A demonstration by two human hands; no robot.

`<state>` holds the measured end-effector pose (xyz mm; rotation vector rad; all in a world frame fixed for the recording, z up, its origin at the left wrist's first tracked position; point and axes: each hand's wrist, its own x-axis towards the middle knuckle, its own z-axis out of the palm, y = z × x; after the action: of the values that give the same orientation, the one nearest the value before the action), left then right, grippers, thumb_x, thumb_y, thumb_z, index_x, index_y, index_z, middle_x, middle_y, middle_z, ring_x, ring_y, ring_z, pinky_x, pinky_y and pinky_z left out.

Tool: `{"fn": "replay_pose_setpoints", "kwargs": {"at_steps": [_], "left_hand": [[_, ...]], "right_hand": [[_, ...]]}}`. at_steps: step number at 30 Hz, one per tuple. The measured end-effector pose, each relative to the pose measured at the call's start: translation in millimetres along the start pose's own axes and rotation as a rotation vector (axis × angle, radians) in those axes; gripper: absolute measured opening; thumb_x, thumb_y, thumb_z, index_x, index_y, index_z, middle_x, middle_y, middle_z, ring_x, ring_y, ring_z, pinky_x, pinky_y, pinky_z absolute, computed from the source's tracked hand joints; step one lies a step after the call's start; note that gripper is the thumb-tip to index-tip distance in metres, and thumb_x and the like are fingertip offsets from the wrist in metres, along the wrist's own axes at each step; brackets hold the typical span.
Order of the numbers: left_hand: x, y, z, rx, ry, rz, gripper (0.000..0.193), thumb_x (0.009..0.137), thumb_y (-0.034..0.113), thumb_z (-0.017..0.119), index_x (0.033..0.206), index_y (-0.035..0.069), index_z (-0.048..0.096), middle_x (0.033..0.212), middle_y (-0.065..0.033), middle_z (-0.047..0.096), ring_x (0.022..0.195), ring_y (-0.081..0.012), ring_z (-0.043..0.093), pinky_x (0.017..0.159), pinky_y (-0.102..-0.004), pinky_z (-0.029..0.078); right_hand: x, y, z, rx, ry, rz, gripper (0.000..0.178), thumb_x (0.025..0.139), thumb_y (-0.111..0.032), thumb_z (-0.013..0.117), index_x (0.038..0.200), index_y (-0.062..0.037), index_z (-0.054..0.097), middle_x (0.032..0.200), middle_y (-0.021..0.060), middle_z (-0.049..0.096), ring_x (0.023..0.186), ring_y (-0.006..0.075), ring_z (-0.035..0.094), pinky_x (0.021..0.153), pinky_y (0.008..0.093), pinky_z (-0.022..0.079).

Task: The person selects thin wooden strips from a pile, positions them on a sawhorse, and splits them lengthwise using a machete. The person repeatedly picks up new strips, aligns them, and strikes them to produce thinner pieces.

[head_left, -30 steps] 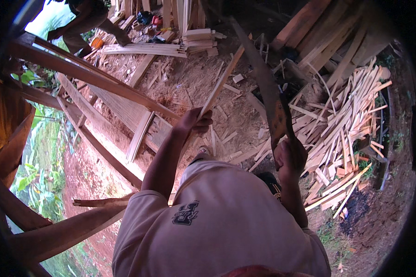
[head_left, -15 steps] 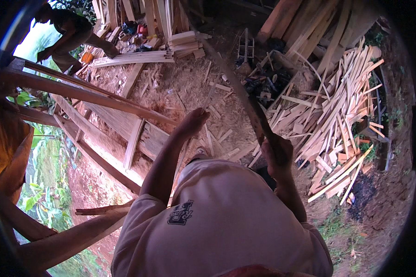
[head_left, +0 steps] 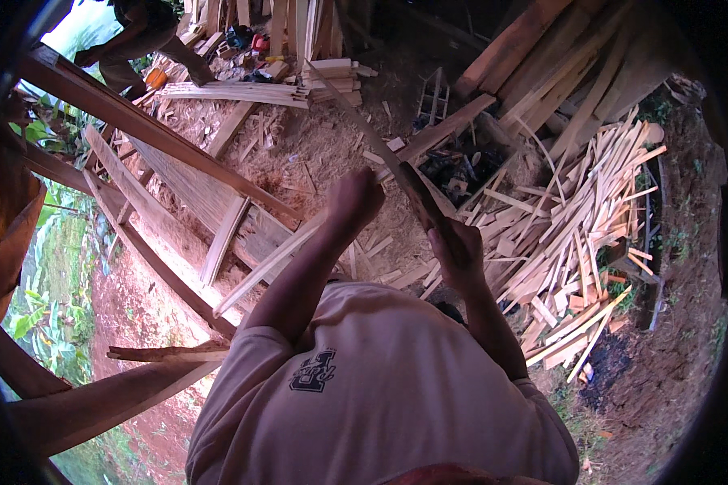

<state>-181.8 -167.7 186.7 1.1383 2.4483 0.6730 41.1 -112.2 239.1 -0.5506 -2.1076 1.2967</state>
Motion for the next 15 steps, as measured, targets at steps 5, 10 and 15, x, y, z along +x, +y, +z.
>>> {"fn": "replay_pose_setpoints", "kwargs": {"at_steps": [5, 10, 15], "left_hand": [[12.0, 8.5, -11.7, 0.036, 0.027, 0.023, 0.023, 0.084, 0.020, 0.058, 0.094, 0.004, 0.072, 0.088, -0.0245, 0.071, 0.086, -0.0440, 0.070, 0.078, -0.0551, 0.056], [30.5, -0.2, -4.4, 0.071, 0.041, 0.078, 0.023, 0.085, 0.022, 0.060, 0.093, 0.005, 0.072, 0.086, -0.0233, 0.071, 0.083, -0.0428, 0.071, 0.075, -0.0528, 0.057], [35.9, 2.1, -14.0, 0.120, 0.051, 0.121, 0.023, 0.085, 0.024, 0.061, 0.094, 0.005, 0.072, 0.085, -0.0220, 0.071, 0.081, -0.0423, 0.071, 0.074, -0.0515, 0.058]], "right_hand": [[6.5, -6.0, 3.2, -0.050, 0.046, -0.035, 0.020, 0.095, -0.017, 0.065, 0.084, -0.0014, 0.060, 0.058, -0.0009, 0.049, 0.054, 0.0055, 0.043, 0.049, 0.0288, 0.037], [2.1, -1.4, 6.4, 0.052, 0.082, 0.086, 0.020, 0.095, -0.019, 0.066, 0.085, -0.0017, 0.063, 0.058, 0.0001, 0.051, 0.054, 0.0060, 0.044, 0.049, 0.0289, 0.038], [-4.5, 13.9, 6.7, -0.082, 0.124, -0.014, 0.014, 0.094, -0.012, 0.069, 0.099, -0.0015, 0.062, 0.070, 0.0011, 0.057, 0.060, 0.0074, 0.051, 0.052, 0.0263, 0.040]]}}
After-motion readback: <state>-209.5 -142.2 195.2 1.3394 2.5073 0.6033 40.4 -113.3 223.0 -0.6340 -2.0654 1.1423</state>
